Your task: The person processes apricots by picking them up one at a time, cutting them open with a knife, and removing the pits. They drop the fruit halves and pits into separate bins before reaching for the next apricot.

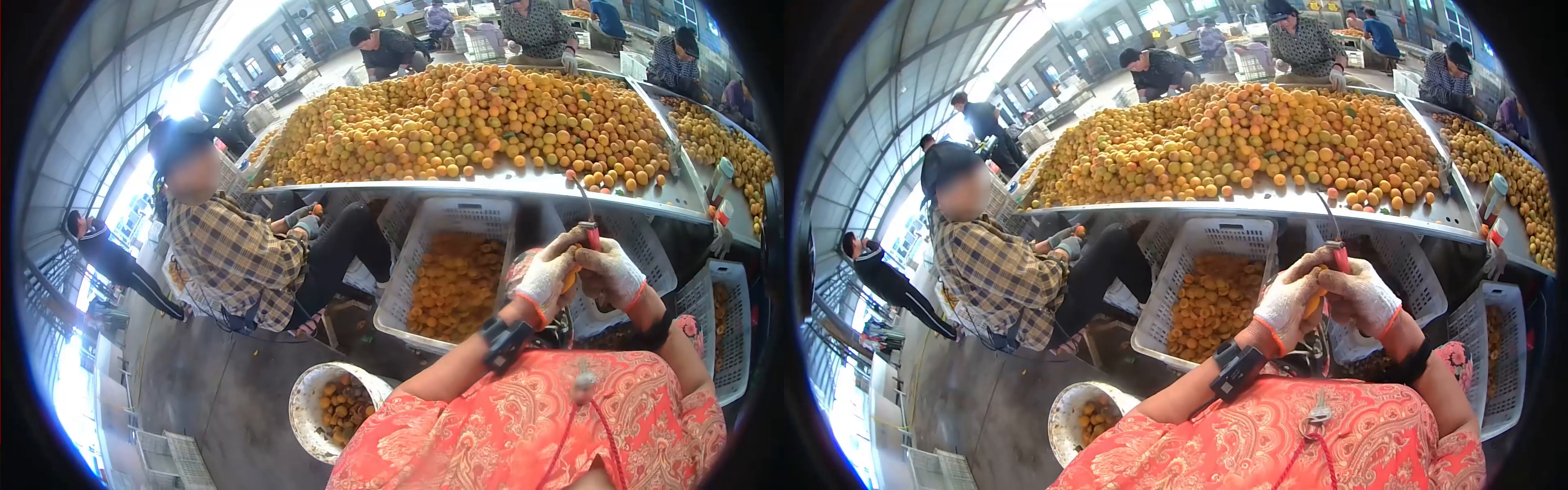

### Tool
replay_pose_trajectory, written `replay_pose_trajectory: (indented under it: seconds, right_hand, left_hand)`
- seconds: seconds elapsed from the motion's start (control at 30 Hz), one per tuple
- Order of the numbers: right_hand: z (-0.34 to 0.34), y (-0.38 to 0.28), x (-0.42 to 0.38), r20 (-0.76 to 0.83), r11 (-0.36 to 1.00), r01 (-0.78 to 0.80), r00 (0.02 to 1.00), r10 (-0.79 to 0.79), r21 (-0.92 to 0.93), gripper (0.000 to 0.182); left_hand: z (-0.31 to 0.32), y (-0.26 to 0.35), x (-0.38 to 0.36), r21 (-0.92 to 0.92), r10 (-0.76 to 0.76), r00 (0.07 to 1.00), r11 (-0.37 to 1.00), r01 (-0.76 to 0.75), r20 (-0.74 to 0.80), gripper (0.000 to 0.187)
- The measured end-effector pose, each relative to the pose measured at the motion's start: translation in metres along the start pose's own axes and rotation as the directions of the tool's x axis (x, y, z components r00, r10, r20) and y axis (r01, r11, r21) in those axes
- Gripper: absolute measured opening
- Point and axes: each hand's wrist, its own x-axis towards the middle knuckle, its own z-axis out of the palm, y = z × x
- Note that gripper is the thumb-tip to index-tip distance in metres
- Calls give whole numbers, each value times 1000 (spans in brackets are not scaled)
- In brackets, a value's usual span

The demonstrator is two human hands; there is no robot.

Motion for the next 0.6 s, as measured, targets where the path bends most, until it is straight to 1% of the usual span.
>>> replay_pose_trajectory:
  seconds: [0.07,0.1,0.13,0.17,0.2,0.23,0.27,0.33,0.37,0.4,0.47,0.5,0.53,0.57,0.6]
  right_hand:
    - [6,8,7,43,1000,6,999,-7,22,24]
    - [10,11,8,50,998,35,998,-37,46,28]
    - [19,12,8,58,999,34,998,-36,39,28]
    - [29,13,6,-7,994,90,996,-89,55,30]
    - [37,13,7,-71,987,148,987,-143,67,31]
    - [32,14,9,-71,988,142,988,-138,59,33]
    - [33,16,11,-71,989,140,988,-136,52,33]
    - [35,16,16,-197,948,305,928,-317,-88,35]
    - [41,14,14,-246,942,303,911,-330,-143,30]
    - [44,15,16,-239,943,300,914,-327,-145,30]
    - [46,19,18,-205,922,313,910,-359,-227,22]
    - [42,21,22,-162,900,320,912,-377,-295,19]
    - [47,23,24,-111,883,395,895,-432,-253,21]
    - [48,23,25,-78,892,365,914,-397,-267,25]
    - [48,28,26,-78,904,347,923,-376,-251,24]
  left_hand:
    - [-6,-2,0,177,113,989,980,-95,-92,27]
    - [-15,-16,12,105,257,963,963,-249,-78,26]
    - [-23,-20,17,103,266,960,961,-258,-81,26]
    - [-28,-22,20,174,409,911,901,-396,-47,27]
    - [-33,-23,21,241,542,840,816,-526,-3,27]
    - [-30,-18,17,274,570,821,793,-544,-20,24]
    - [-28,-14,13,268,573,819,793,-548,-21,24]
    - [-26,1,4,227,444,875,888,-400,-192,21]
    - [-21,13,-10,129,293,932,954,-270,-213,19]
    - [-25,13,-13,127,298,929,953,-276,-219,19]
    - [-35,6,-17,-165,156,988,974,-157,-22,18]
    - [-45,7,-15,-127,168,985,979,-161,46,19]
    - [-41,8,-12,-40,273,960,960,-276,-63,19]
    - [-49,5,-6,-40,329,944,943,-330,-32,20]
    - [-48,8,-13,25,361,932,932,-361,-12,19]
